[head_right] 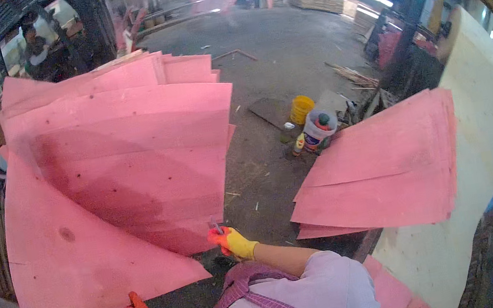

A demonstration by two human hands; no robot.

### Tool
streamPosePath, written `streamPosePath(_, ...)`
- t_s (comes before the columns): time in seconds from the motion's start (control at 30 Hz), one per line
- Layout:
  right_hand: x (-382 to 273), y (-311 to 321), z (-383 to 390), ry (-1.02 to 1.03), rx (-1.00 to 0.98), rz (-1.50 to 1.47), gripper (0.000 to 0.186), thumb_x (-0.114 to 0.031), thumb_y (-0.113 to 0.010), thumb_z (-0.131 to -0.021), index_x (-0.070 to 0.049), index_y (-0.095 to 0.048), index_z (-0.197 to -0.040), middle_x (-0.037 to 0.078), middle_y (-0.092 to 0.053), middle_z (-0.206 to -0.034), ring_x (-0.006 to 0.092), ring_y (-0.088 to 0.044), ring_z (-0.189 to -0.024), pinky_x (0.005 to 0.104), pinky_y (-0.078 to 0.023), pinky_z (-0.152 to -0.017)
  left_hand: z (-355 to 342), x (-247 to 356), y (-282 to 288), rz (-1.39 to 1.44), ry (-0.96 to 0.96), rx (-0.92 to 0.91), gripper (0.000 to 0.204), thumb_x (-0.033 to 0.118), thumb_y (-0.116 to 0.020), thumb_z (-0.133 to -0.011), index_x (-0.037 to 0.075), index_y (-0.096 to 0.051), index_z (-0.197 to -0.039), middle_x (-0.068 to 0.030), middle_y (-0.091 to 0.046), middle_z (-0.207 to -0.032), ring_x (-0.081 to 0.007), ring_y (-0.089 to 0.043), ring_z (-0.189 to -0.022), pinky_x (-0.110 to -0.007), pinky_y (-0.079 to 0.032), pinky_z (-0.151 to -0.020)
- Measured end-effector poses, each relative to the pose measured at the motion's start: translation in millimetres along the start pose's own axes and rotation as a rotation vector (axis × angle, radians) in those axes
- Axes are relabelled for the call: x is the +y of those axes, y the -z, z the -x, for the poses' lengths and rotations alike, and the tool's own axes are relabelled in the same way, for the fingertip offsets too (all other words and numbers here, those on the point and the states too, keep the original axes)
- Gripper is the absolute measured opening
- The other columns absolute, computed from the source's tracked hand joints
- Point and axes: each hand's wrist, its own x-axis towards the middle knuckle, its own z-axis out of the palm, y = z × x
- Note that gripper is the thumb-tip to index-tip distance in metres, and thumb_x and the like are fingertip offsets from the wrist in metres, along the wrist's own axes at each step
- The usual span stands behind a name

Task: The person sorts through stacks of pink wood veneer, cuts thin strips from sheets using a utility knife, and lays both pink and tan wood veneer sheets side-by-side on a long workbench.

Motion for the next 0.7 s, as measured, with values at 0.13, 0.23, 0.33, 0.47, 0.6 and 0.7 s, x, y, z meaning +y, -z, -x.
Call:
streamPosePath(0.13,2,14,19,-0.083,-0.010,0.024,0.048,-0.042,-0.065,-0.082,-0.006,-0.057,-0.112,0.000,-0.060,-0.083,0.0075,-0.045,-0.050,0.0234,-0.037,-0.046,-7,-25,9,-0.019,-0.018,0.013,0.024,0.009,-0.065,-0.081,-0.011,-0.058,-0.094,-0.0073,-0.062,-0.086,-0.0133,-0.052,-0.071,-0.028,-0.044,-0.061)
streamPosePath(0.23,9,10,19,-0.055,0.001,-0.034,0.048,-0.040,-0.066,-0.082,-0.006,-0.056,-0.114,0.000,-0.060,-0.084,0.0072,-0.045,-0.050,0.0232,-0.037,-0.046,-2,-13,13,-0.163,0.223,-0.029,0.028,0.009,-0.064,-0.083,-0.011,-0.058,-0.102,-0.0098,-0.062,-0.093,-0.0146,-0.055,-0.076,-0.029,-0.047,-0.067)
streamPosePath(0.33,-8,0,25,-0.077,-0.043,-0.048,0.047,-0.038,-0.066,-0.083,-0.005,-0.055,-0.115,0.000,-0.060,-0.082,0.0072,-0.045,-0.049,0.0232,-0.037,-0.045,2,-30,18,0.204,0.064,0.040,0.029,0.011,-0.060,-0.087,-0.012,-0.058,-0.104,-0.0128,-0.061,-0.099,-0.0174,-0.057,-0.084,-0.031,-0.051,-0.077)
streamPosePath(0.47,-3,-13,14,-0.025,-0.078,-0.075,0.030,-0.033,-0.063,-0.084,-0.010,-0.055,-0.102,-0.002,-0.049,-0.061,0.0086,-0.042,-0.040,0.0247,-0.032,-0.037,-15,-56,34,0.317,0.181,-0.048,0.030,0.007,-0.059,-0.088,-0.013,-0.055,-0.110,-0.0171,-0.058,-0.107,-0.0217,-0.057,-0.094,-0.035,-0.049,-0.090)
streamPosePath(0.6,-11,-17,9,-0.042,-0.132,0.016,0.044,-0.036,-0.063,-0.085,-0.005,-0.055,-0.114,-0.001,-0.058,-0.076,0.0077,-0.045,-0.047,0.0234,-0.035,-0.043,-9,-12,9,0.497,0.254,-0.064,0.033,0.003,-0.062,-0.085,-0.012,-0.053,-0.113,-0.0178,-0.057,-0.111,-0.0240,-0.057,-0.097,-0.037,-0.047,-0.091)
streamPosePath(0.7,-20,-27,11,-0.108,-0.160,0.047,0.043,-0.037,-0.063,-0.085,-0.006,-0.055,-0.114,-0.001,-0.059,-0.075,0.0075,-0.045,-0.046,0.0236,-0.035,-0.042,-6,-10,-1,0.231,0.043,-0.022,0.036,0.007,-0.065,-0.084,-0.010,-0.055,-0.113,-0.0182,-0.058,-0.112,-0.0257,-0.057,-0.096,-0.038,-0.046,-0.090)
